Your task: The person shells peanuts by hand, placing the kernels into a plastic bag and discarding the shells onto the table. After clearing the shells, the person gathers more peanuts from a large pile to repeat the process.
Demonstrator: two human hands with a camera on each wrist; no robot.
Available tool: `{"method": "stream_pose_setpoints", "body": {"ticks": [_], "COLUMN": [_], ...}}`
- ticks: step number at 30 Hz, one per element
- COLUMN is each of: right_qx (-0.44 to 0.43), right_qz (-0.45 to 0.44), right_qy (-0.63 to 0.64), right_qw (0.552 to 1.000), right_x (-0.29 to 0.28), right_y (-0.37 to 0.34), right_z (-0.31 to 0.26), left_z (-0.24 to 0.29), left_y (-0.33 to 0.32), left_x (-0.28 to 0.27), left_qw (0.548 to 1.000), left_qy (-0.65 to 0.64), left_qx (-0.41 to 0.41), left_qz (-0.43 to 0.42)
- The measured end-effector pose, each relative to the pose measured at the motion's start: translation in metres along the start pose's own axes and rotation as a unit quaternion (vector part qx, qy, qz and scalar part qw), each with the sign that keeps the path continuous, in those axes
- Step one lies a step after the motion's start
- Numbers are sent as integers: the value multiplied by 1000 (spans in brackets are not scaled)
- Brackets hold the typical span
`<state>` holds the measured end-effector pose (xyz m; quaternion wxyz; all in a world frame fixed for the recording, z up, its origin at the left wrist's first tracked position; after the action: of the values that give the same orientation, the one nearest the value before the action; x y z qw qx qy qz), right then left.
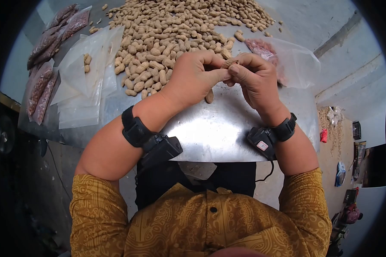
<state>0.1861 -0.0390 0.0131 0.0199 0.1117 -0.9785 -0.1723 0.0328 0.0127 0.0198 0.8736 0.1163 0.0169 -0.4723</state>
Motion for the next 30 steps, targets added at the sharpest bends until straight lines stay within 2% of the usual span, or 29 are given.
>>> {"method": "stream_pose_setpoints", "body": {"ticks": [2,5,8,11,14,17,20,30], "right_qx": [-13,-10,-3,-9,5,4,13,26], "right_qz": [13,30,38,29,28,-15,-19,-60], "right_qy": [49,119,143,147,115,36,19,-37], "right_qw": [999,992,989,989,993,999,1000,997], "right_x": [2,3,4,4,2,-4,-2,-6], "right_y": [0,2,3,4,3,3,3,3], "right_z": [2,5,4,4,4,2,-3,-4], "left_z": [-7,-18,-8,-11,-17,-23,-20,-28], "left_y": [1,5,3,4,6,7,2,3], "left_x": [-1,-2,1,2,5,4,6,7], "left_qw": [998,993,986,980,972,974,960,944], "left_qy": [-61,-83,-157,-184,-219,-205,-278,-330], "left_qx": [16,71,42,65,78,87,1,-5], "left_qz": [1,44,48,41,44,33,22,14]}}
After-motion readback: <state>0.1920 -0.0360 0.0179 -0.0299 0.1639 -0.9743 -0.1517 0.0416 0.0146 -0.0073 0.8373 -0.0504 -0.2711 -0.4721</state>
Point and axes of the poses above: each hand's wrist, its own y-axis towards the middle knuckle, its own x-axis out of the palm, z = x × y, the point moved 2 cm from there along y, towards the middle knuckle, and after that the axes turned 15 degrees about -z, right-handed, at the moved point
